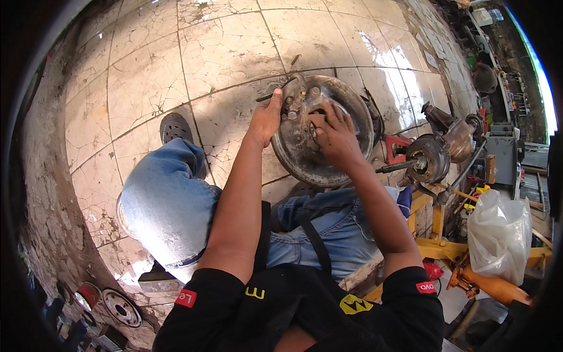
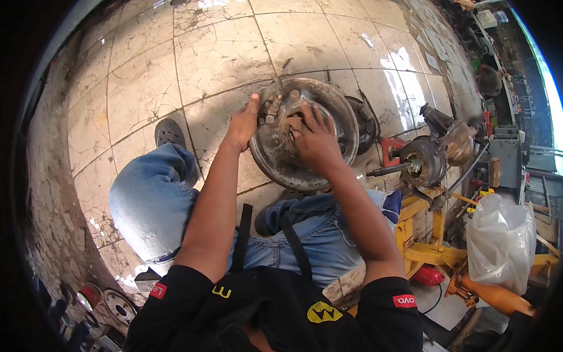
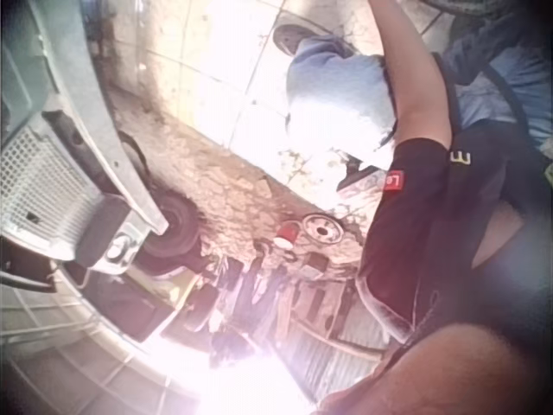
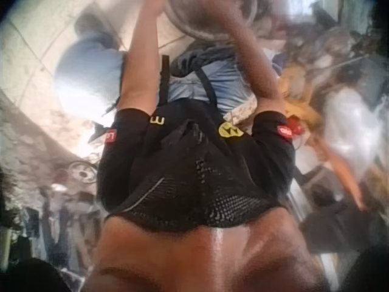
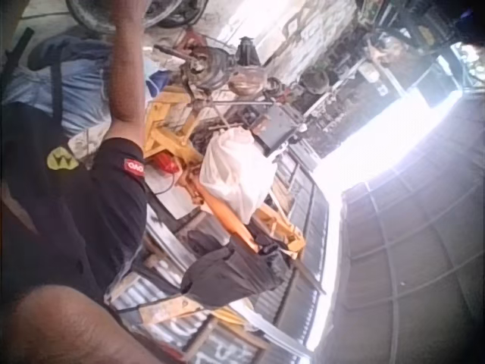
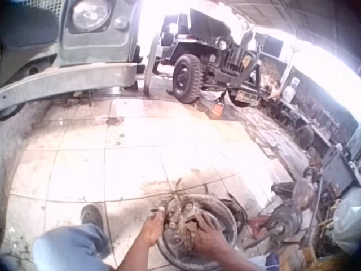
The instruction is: The person sits on the floor and scrubs a metal brake drum with a sanding block, rotating it to clean different areas. The person repeatedly rubs the surface and edges of the drum, occasionally adjusting its position.
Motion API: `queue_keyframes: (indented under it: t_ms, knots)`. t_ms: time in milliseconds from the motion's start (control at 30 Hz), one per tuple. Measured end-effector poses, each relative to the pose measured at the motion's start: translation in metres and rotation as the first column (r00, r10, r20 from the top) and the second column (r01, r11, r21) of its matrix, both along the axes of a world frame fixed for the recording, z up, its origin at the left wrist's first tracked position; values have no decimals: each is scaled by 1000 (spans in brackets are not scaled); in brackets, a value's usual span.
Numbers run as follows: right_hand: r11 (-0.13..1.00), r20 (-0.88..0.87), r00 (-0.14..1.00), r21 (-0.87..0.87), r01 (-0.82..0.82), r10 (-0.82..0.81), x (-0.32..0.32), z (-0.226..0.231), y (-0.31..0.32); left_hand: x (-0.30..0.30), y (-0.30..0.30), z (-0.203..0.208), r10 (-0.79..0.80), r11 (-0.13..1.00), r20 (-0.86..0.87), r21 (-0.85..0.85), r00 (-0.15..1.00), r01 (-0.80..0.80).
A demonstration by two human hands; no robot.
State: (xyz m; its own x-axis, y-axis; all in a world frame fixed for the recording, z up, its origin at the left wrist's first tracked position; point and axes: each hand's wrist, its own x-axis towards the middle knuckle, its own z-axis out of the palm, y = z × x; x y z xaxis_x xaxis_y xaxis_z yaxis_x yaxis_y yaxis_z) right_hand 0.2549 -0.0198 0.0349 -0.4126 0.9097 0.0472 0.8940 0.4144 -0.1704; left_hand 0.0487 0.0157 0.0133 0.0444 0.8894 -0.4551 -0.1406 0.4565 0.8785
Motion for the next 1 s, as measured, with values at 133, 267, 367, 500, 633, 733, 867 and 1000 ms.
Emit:
queue_keyframes:
  t_ms: [133,267,367,500,633,733,867,1000]
  knots:
    - [991,-126,985,46,124,-118,24,25,1,1,1,-6,52,999,57,-18,997,-51]
    - [974,-122,975,113,199,-185,21,21,19,4,3,-2,43,996,38,-78,998,-39]
    - [984,-151,982,117,133,-114,-5,10,23,6,3,-10,33,998,12,-48,999,-32]
    - [988,-172,984,138,71,-47,-23,18,11,3,2,-20,34,998,35,-45,999,-32]
    - [998,-120,991,32,-59,62,-14,15,1,6,8,-40,32,997,184,-80,982,-17]
    - [979,95,974,-29,-203,205,-29,-3,-42,4,7,-35,30,993,237,-120,971,-2]
    - [970,58,985,-191,-149,162,-18,8,-55,7,6,-38,24,991,177,-134,984,0]
    - [986,149,976,-68,-151,160,-38,-5,-73,9,6,-31,29,995,82,-102,996,-21]
